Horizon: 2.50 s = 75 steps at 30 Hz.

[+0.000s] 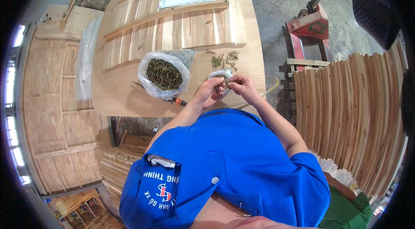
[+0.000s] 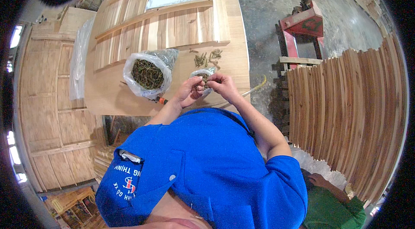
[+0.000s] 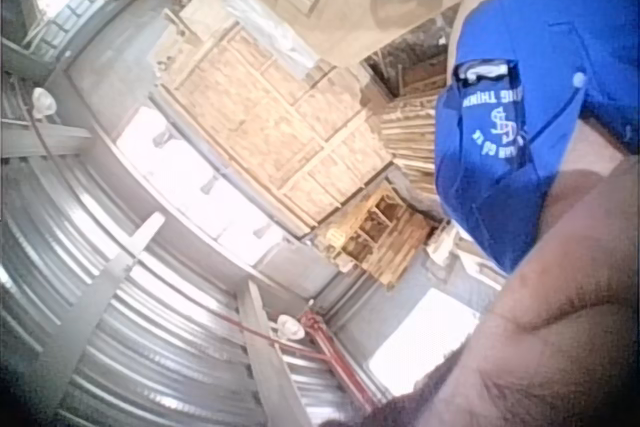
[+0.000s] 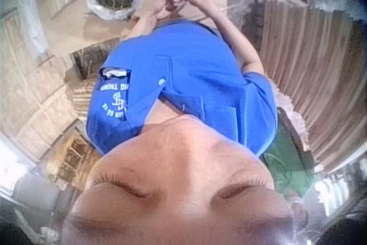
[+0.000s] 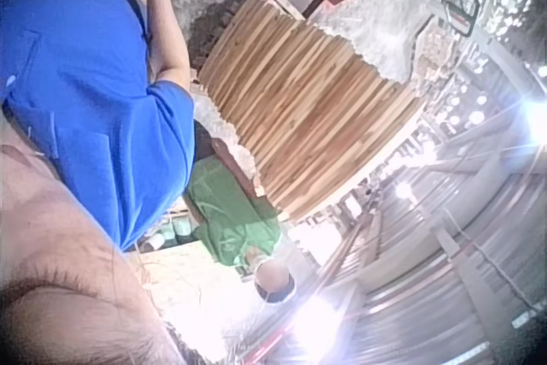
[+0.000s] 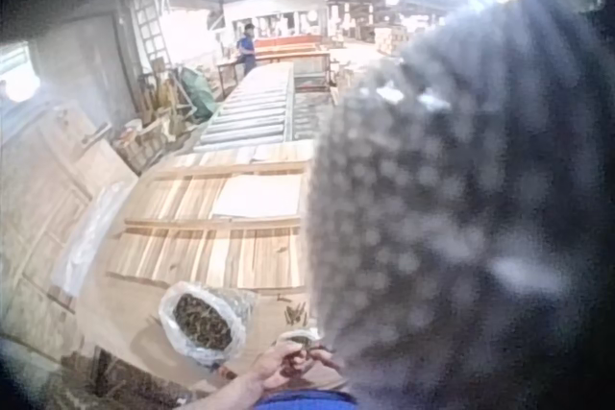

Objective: The person stands at a wooden workbench in a warehouse and sorts dried green vegetables by hand. They pick up small handfuls from a large plastic bag, separate the pieces, and place them into a smaller plastic bag. Other workers are visible in the background moving wooden crates.

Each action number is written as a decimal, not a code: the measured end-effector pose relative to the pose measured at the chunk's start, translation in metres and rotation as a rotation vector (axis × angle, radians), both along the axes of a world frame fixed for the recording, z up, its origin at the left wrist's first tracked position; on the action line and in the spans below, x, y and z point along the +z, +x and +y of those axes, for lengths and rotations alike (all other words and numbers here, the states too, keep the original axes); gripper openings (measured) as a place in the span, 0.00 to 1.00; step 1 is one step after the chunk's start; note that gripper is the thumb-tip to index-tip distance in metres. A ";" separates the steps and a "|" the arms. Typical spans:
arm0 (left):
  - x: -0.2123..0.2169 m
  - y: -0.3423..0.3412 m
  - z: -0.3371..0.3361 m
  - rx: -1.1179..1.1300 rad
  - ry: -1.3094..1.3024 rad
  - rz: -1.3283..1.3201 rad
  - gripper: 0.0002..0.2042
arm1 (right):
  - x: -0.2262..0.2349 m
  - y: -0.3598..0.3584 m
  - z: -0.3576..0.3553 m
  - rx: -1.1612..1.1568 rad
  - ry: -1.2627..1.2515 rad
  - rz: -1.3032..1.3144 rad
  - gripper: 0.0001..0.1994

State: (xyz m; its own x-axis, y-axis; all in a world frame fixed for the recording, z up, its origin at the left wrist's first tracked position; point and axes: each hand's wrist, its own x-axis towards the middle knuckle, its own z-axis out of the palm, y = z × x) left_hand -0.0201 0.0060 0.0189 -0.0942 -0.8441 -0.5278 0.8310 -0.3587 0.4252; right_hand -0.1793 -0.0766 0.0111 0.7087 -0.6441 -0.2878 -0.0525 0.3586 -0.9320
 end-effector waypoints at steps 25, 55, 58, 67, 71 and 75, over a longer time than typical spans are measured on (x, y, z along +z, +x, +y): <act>-0.008 0.001 0.000 0.002 -0.024 -0.296 0.09 | -0.001 -0.001 -0.005 0.050 0.083 -0.113 0.11; -0.015 0.003 0.007 -0.068 0.029 -0.470 0.09 | -0.029 -0.021 -0.032 -0.200 0.209 0.072 0.12; -0.011 0.000 0.004 -0.062 0.020 -0.429 0.09 | -0.013 -0.018 -0.023 -0.314 0.383 -0.077 0.09; -0.003 -0.007 -0.001 -0.074 0.022 -0.365 0.09 | -0.003 -0.002 -0.005 -0.136 0.089 -0.058 0.05; -0.003 -0.006 0.002 -0.064 0.021 -0.380 0.08 | -0.005 0.004 -0.003 -0.094 -0.034 -0.059 0.04; -0.004 -0.006 0.004 -0.034 0.030 -0.404 0.07 | -0.006 0.003 -0.001 -0.066 -0.245 0.079 0.04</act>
